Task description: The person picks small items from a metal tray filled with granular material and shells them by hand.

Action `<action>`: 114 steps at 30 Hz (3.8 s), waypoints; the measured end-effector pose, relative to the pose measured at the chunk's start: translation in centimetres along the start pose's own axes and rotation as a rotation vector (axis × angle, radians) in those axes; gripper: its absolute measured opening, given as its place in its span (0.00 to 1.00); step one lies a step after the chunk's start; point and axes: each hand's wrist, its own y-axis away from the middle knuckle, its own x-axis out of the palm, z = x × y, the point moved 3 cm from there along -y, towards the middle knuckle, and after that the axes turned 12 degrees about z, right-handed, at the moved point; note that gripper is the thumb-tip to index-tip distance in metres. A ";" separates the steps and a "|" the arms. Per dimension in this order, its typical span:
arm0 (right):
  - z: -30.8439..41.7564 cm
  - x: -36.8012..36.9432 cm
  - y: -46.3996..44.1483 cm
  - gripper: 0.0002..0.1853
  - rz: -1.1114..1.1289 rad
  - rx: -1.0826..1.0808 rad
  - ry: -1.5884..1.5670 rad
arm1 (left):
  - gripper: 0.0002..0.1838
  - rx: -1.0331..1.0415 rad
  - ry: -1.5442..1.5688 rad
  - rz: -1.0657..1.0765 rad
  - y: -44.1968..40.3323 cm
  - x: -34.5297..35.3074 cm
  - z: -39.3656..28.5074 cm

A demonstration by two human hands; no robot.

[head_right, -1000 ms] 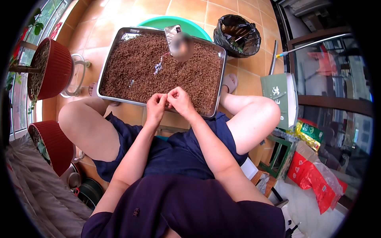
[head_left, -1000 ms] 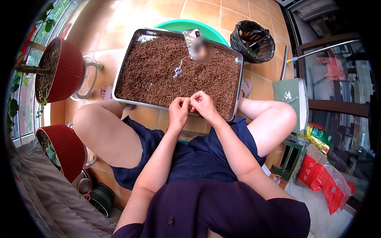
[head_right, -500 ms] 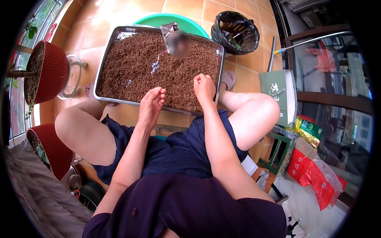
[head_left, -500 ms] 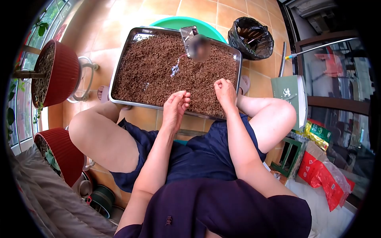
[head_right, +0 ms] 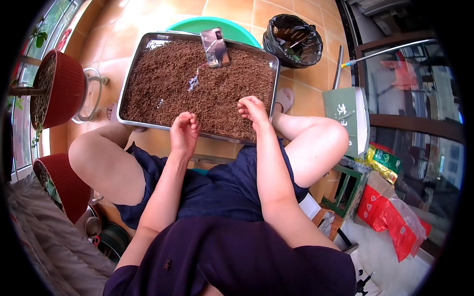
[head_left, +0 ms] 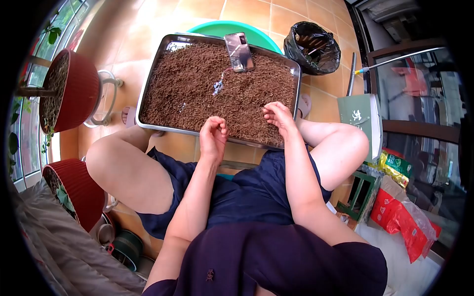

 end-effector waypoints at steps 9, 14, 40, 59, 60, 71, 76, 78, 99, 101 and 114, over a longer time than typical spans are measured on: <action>0.9 1.7 1.6 0.07 0.047 -0.125 -0.067 | 0.06 -0.005 0.035 -0.090 0.2 -0.6 0.3; 0.5 2.7 0.9 0.10 0.100 -0.178 0.104 | 0.08 -0.001 0.053 -0.172 0.5 -1.6 0.6; 2.3 12.3 6.1 0.07 0.169 -0.540 0.805 | 0.17 -0.228 0.067 -0.133 -0.1 -3.0 3.4; 0.6 0.2 3.8 0.18 -0.572 -0.064 1.053 | 0.20 -0.072 0.018 -0.175 0.0 -2.3 1.4; 0.3 0.0 3.5 0.19 -0.561 -0.011 1.086 | 0.21 -0.075 0.011 -0.166 0.0 -2.1 1.4; -1.4 0.8 -0.3 0.08 -0.256 -0.451 0.466 | 0.26 -0.068 0.041 -0.166 0.0 -2.5 0.7; -1.8 -3.0 -0.1 0.07 -0.453 -0.299 0.274 | 0.22 -0.089 0.062 -0.255 0.0 -2.8 1.1; -1.9 -1.9 0.4 0.07 -0.399 -0.245 0.322 | 0.21 -0.088 0.052 -0.262 0.0 -2.6 1.1; -1.4 5.2 -2.8 0.06 -0.119 -0.264 0.503 | 0.12 -0.146 -0.065 -0.376 1.6 -1.9 0.2; -0.7 4.1 -1.4 0.05 -0.038 -0.205 0.102 | 0.12 -0.163 -0.072 -0.361 1.4 -1.4 0.6; -1.3 2.9 -1.1 0.06 -0.241 -0.338 0.837 | 0.14 -0.196 -0.098 -0.329 1.4 -1.9 1.3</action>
